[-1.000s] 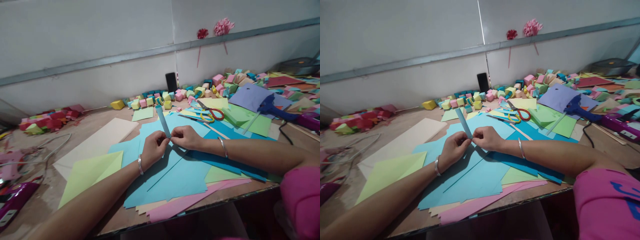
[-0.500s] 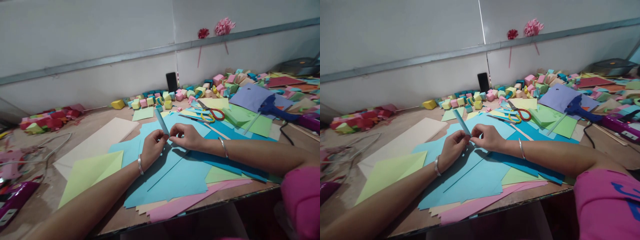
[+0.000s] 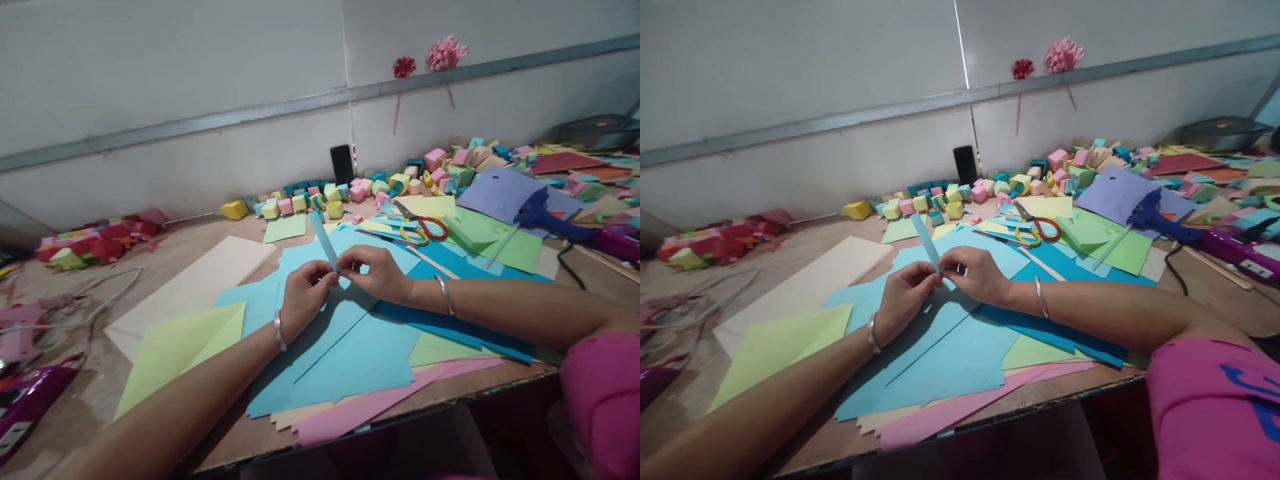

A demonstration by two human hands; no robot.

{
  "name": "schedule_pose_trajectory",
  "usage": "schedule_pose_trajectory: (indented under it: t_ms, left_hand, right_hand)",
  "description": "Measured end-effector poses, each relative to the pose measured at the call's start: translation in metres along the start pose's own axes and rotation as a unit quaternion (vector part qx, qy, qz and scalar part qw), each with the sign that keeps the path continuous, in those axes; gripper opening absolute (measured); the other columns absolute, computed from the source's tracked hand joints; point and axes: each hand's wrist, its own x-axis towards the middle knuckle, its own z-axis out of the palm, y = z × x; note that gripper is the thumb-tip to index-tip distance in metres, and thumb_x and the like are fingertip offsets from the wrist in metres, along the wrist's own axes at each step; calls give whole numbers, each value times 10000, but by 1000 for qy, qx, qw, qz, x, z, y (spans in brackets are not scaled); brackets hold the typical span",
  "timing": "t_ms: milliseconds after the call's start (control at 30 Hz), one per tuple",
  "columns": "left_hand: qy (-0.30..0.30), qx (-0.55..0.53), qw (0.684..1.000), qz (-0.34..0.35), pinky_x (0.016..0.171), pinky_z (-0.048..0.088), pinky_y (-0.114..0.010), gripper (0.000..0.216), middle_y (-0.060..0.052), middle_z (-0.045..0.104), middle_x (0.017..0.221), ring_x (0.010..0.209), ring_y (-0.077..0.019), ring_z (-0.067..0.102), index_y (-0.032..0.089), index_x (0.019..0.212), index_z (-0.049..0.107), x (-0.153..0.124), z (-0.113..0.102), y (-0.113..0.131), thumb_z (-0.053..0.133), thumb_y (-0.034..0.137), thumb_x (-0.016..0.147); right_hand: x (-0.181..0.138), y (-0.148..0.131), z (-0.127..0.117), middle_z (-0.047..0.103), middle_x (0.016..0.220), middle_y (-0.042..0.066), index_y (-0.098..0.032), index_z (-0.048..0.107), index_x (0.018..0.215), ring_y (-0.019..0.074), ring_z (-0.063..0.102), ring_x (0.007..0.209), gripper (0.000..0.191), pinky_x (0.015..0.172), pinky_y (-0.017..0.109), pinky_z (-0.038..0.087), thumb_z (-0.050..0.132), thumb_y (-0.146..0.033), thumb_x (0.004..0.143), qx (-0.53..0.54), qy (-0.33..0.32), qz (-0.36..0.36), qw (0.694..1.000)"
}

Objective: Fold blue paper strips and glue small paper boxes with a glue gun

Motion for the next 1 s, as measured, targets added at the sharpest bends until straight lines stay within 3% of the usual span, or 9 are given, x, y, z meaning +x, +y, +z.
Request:
schedule_pose_trajectory:
  t_ms: [333, 533, 700, 867, 1000]
  left_hand:
    - [56, 73, 995, 41, 515, 441, -228, 119, -9, 671, 668, 570, -123, 572, 169, 730, 673, -2, -3, 1, 710, 282, 724]
    - [16, 81, 995, 48, 550, 443, -242, 87, -17, 675, 660, 593, -130, 565, 169, 689, 685, 1, -4, -4, 683, 246, 728]
    - [33, 74, 996, 32, 519, 430, -233, 97, -8, 675, 666, 570, -120, 555, 169, 721, 688, 2, -4, -5, 692, 265, 724]
    - [44, 62, 997, 25, 504, 420, -225, 113, -4, 677, 652, 547, -111, 541, 166, 716, 683, 1, -4, -3, 709, 276, 715]
    - [46, 45, 998, 21, 512, 417, -221, 121, -4, 675, 643, 549, -107, 540, 160, 710, 683, 0, -4, -2, 715, 277, 715]
  right_hand:
    - [0, -2, 0, 703, 769, 21, -173, 703, 812, 122, 610, 687, 71, 642, 246, 479, 639, -158, 784, 16, 19, 13, 1000]
    - [-1, 3, 2, 707, 847, 27, -202, 737, 925, 121, 614, 721, 169, 648, 248, 495, 638, -156, 797, 72, 5, 16, 997]
    - [0, 5, 1, 696, 760, 19, -190, 745, 899, 130, 620, 710, 148, 657, 258, 483, 670, -140, 781, 22, 15, 2, 1000]
    - [0, 4, 1, 715, 810, 55, -174, 756, 908, 152, 646, 750, 160, 715, 282, 509, 647, -130, 800, -4, 19, -55, 998]
    - [0, 2, 1, 721, 818, 50, -201, 768, 901, 152, 653, 757, 175, 702, 273, 510, 634, -133, 811, -11, 20, -52, 998]
